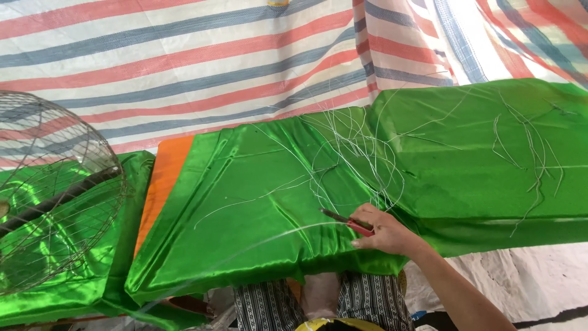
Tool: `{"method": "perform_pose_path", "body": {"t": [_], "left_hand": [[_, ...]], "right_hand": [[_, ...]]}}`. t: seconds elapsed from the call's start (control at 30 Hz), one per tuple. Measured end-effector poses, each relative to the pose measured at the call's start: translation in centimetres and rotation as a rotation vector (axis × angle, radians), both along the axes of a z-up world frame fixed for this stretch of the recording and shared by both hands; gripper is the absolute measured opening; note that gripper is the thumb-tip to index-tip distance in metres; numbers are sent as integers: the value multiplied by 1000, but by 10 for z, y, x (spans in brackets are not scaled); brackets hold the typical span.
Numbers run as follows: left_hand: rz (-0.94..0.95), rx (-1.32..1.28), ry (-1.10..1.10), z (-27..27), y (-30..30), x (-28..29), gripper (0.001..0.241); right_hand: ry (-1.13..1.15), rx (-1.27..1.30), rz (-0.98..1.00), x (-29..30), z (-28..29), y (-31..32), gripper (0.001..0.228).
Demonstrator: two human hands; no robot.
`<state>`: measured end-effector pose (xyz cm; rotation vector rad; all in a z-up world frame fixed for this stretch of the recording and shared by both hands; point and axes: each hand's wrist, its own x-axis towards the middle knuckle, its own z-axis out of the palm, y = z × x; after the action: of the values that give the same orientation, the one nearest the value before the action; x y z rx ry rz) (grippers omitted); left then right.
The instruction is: Cutting thin metal wires with pliers and arranging them on a table.
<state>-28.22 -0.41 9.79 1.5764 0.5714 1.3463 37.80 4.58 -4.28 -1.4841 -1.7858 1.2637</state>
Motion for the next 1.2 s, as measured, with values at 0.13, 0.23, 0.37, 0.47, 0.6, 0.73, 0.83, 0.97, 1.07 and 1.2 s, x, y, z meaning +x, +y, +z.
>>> {"method": "perform_pose_path", "body": {"t": [0.13, 0.23, 0.37, 0.47, 0.6, 0.73, 0.83, 0.97, 1.07, 1.2], "left_hand": [[-126, 76, -89, 70, -2, 100, 40], [71, 28, -63, 105, -23, 146, 41], [-17, -71, -126, 133, -26, 174, 49], [236, -25, -447, 72, -19, 219, 19], [184, -221, -460, 43, -5, 279, 14], [-64, -353, -355, -2, 17, 324, 21], [-189, -493, -353, -27, 23, 359, 25], [-331, -655, -377, -64, 23, 389, 26], [-370, -667, -368, -85, 23, 400, 23], [-317, -732, -360, -94, 23, 405, 18]], "right_hand": [[37, -66, -8, -3, 40, -3, 59], [121, -171, -30, 8, 55, -10, 57], [379, -235, -179, 27, 47, -17, 66], [492, -158, -170, 22, 42, -25, 58], [479, -159, -73, -16, 73, -59, 38], [609, -327, -82, -39, 96, -96, 56], [685, -304, -51, -43, 102, -116, 65], [575, -376, -152, -25, 83, -140, 72], [660, -326, -76, -33, 96, -140, 63], [549, -386, -107, -37, 96, -138, 64]]}}
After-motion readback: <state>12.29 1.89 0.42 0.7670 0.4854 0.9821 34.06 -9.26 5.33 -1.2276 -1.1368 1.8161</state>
